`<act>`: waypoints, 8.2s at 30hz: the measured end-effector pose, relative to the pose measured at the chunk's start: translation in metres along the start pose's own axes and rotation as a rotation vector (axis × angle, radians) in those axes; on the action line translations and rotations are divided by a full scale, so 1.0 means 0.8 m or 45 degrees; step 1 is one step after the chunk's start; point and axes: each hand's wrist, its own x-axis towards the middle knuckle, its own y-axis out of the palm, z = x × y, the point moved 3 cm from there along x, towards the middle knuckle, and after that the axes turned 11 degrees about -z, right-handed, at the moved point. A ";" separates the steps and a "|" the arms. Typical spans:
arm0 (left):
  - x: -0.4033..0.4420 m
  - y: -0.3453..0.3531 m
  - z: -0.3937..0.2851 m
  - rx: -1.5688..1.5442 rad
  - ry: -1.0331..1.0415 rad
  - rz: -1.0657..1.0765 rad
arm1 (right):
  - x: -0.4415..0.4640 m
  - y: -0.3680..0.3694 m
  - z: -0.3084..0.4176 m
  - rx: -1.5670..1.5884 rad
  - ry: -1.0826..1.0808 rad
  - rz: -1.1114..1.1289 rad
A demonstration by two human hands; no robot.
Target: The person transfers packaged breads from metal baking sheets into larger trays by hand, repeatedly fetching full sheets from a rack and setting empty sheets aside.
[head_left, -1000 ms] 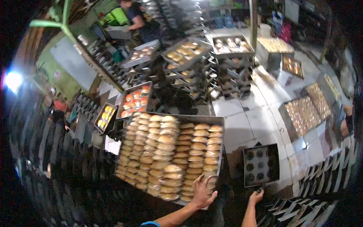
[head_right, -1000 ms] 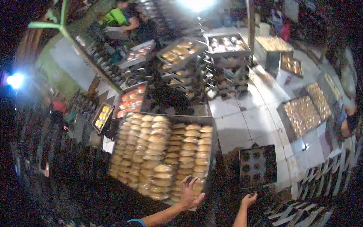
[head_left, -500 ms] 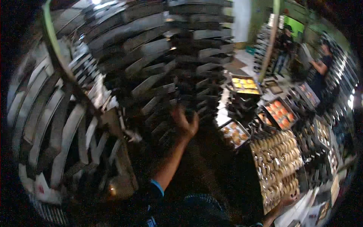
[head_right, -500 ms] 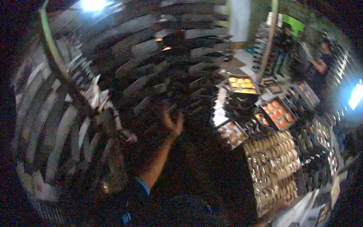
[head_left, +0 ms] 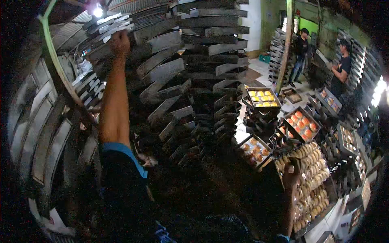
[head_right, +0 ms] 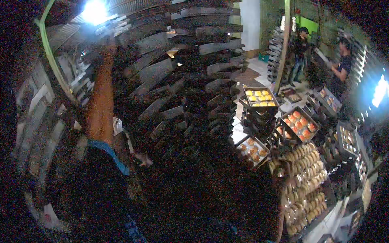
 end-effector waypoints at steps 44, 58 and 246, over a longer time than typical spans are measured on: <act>-1.105 -0.017 -0.525 -0.960 -1.657 2.265 | -0.118 -0.161 -0.496 0.368 1.395 -0.082; -0.913 -0.003 -0.657 -0.872 -0.345 2.536 | -0.143 -0.102 -0.291 -0.877 1.278 0.319; -1.024 -0.136 -1.263 -0.882 1.255 1.793 | 0.013 -0.417 -0.706 -0.090 2.027 0.270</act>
